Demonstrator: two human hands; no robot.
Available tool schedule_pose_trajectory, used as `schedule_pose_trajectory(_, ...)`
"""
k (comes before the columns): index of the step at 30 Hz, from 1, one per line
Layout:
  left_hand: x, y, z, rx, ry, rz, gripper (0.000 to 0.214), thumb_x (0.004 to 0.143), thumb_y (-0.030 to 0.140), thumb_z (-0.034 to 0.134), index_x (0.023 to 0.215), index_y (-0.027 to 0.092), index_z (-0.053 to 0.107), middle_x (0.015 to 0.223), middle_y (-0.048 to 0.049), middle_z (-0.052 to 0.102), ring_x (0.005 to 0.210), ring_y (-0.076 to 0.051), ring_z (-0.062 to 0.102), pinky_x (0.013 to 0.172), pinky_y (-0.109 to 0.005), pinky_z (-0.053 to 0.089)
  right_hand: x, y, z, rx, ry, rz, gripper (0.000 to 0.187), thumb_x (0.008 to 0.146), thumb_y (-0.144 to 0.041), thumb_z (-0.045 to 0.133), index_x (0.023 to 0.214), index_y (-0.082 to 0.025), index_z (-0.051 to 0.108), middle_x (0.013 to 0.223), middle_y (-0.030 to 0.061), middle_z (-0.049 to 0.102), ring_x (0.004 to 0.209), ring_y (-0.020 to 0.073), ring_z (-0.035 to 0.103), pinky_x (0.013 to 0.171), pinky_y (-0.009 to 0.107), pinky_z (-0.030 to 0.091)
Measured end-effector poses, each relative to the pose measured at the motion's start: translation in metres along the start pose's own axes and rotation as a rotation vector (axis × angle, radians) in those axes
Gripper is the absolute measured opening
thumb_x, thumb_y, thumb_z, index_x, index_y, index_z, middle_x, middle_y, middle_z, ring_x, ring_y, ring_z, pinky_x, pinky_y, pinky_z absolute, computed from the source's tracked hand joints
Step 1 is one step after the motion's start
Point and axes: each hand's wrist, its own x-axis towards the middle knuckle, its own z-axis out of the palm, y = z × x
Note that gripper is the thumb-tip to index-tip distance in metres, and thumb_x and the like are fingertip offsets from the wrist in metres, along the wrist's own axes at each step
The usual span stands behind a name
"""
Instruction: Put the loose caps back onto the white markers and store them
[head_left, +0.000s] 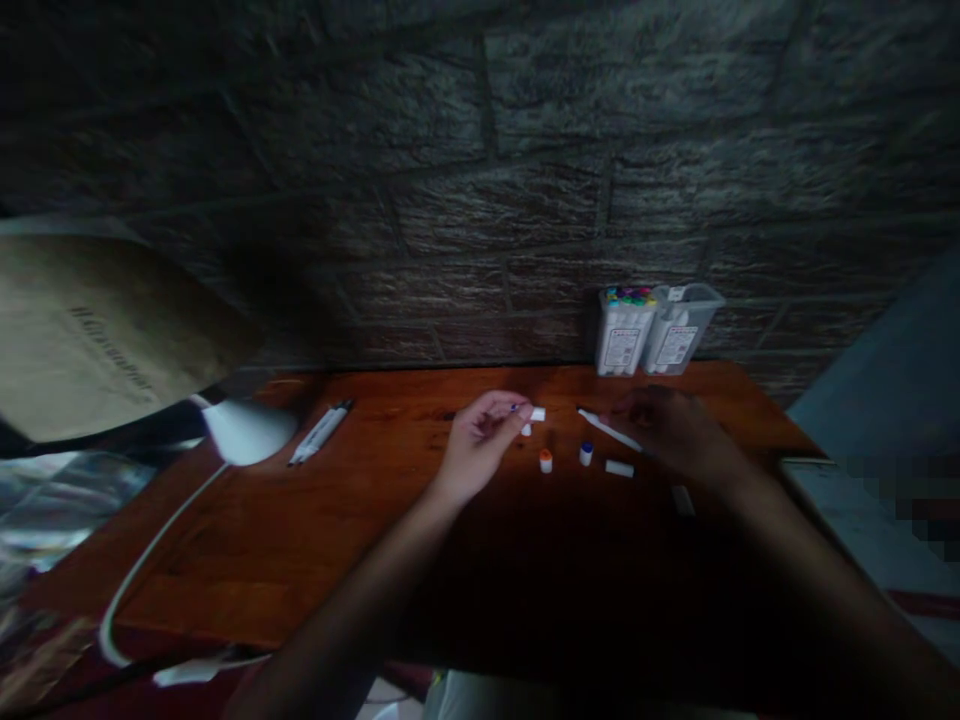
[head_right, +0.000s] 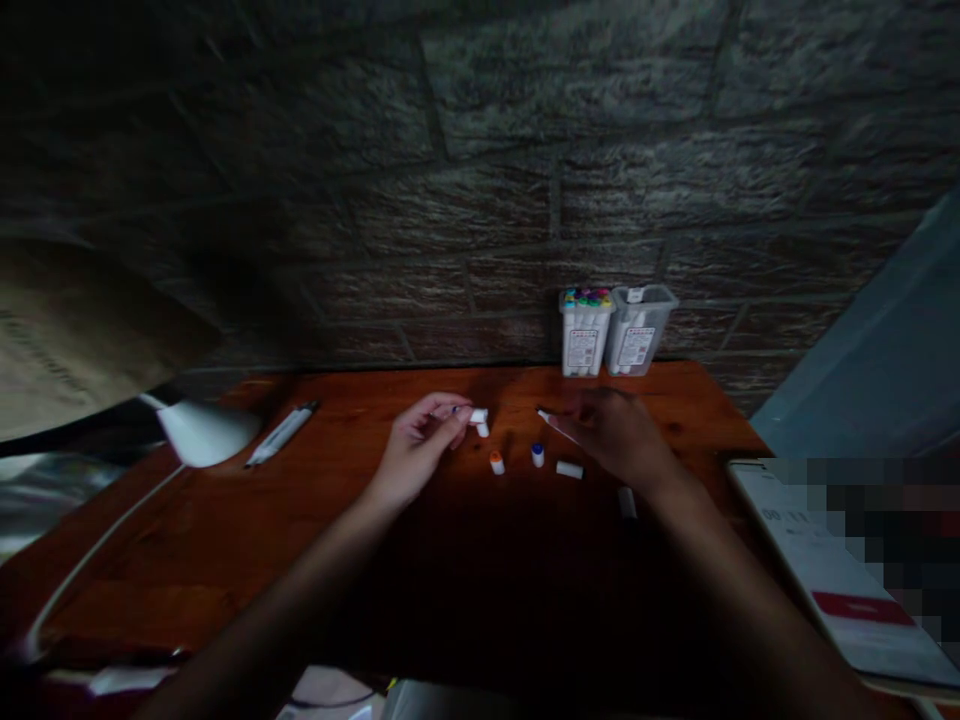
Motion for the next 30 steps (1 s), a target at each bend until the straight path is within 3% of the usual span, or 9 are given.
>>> schedule_pose_trajectory(6,0.008,-0.015,-0.009,0.125,0.058,0.046,0.026,0.083,0.039,0.069,0.096,0.016,0.069,0.080,-0.0039,0.071,0.075,-0.015,0.063,0.073,-0.029,0.049,-0.001,0.011,0.007,0.022,0.097,-0.218,0.017,0.088,-0.038,0.064,0.077,-0.028,0.074,0.069,0.0059,0.075,0.056,0.0217,0.071,0.047,0.028,0.048)
schedule_pose_trajectory(10,0.011,-0.019,-0.037,0.453,-0.147,0.040,0.027,0.089,0.038,0.061,0.098,0.014,0.069,0.088,-0.0081,0.073,0.080,-0.016,0.064,0.074,-0.029,0.048,0.003,0.024,0.007,0.076,0.078,-0.299,0.011,0.086,-0.036,0.067,0.080,-0.032,0.075,0.070,0.0046,0.077,0.055,0.0217,0.073,0.043,0.024,0.048)
schedule_pose_trajectory(13,0.004,-0.017,-0.062,0.598,-0.277,-0.001,0.022,0.085,0.036,0.067,0.089,0.015,0.073,0.086,-0.0069,0.075,0.078,-0.017,0.065,0.074,-0.029,0.048,0.004,0.034,0.005,0.060,0.085,-0.353,0.007,0.084,-0.039,0.069,0.085,-0.037,0.075,0.070,0.0034,0.077,0.054,0.0203,0.072,0.040,0.021,0.047)
schedule_pose_trajectory(16,-0.009,-0.014,-0.078,0.725,-0.324,-0.044,0.021,0.081,0.036,0.071,0.085,0.016,0.076,0.082,-0.0066,0.074,0.076,-0.018,0.065,0.075,-0.030,0.048,0.004,0.038,0.006,0.027,0.059,-0.328,0.007,0.084,-0.041,0.069,0.089,-0.039,0.074,0.074,0.0040,0.078,0.059,0.0216,0.074,0.042,0.022,0.048)
schedule_pose_trajectory(20,-0.021,-0.005,-0.096,0.874,-0.342,-0.096,0.024,0.082,0.040,0.069,0.094,0.019,0.077,0.096,-0.0068,0.074,0.089,-0.019,0.066,0.082,-0.028,0.048,0.003,0.035,0.009,-0.010,0.052,-0.272,0.010,0.086,-0.041,0.066,0.087,-0.036,0.074,0.081,0.0069,0.079,0.066,0.0262,0.075,0.048,0.028,0.053)
schedule_pose_trajectory(23,-0.018,0.009,-0.128,1.022,-0.243,-0.178,0.032,0.086,0.044,0.064,0.106,0.020,0.074,0.105,-0.0079,0.073,0.094,-0.021,0.066,0.085,-0.029,0.049,0.004,0.033,0.009,0.002,0.038,-0.314,0.009,0.085,-0.041,0.067,0.089,-0.037,0.075,0.083,0.0063,0.079,0.067,0.0256,0.075,0.048,0.028,0.053)
schedule_pose_trajectory(27,0.000,0.027,-0.191,1.300,0.057,-0.351,0.035,0.091,0.039,0.058,0.109,0.012,0.070,0.111,-0.0174,0.069,0.112,-0.032,0.059,0.096,-0.041,0.044,0.006,0.035,0.008,0.060,0.056,-0.355,0.008,0.083,-0.039,0.070,0.088,-0.038,0.076,0.080,0.0045,0.079,0.065,0.0228,0.075,0.049,0.026,0.052)
schedule_pose_trajectory(30,0.013,0.033,-0.226,1.430,0.121,-0.510,0.034,0.092,0.036,0.058,0.111,0.009,0.066,0.115,-0.0186,0.065,0.110,-0.032,0.060,0.094,-0.046,0.048,0.007,0.032,0.013,0.047,0.041,-0.238,0.014,0.083,-0.043,0.066,0.087,-0.034,0.077,0.084,0.0057,0.079,0.070,0.0254,0.075,0.055,0.030,0.054)
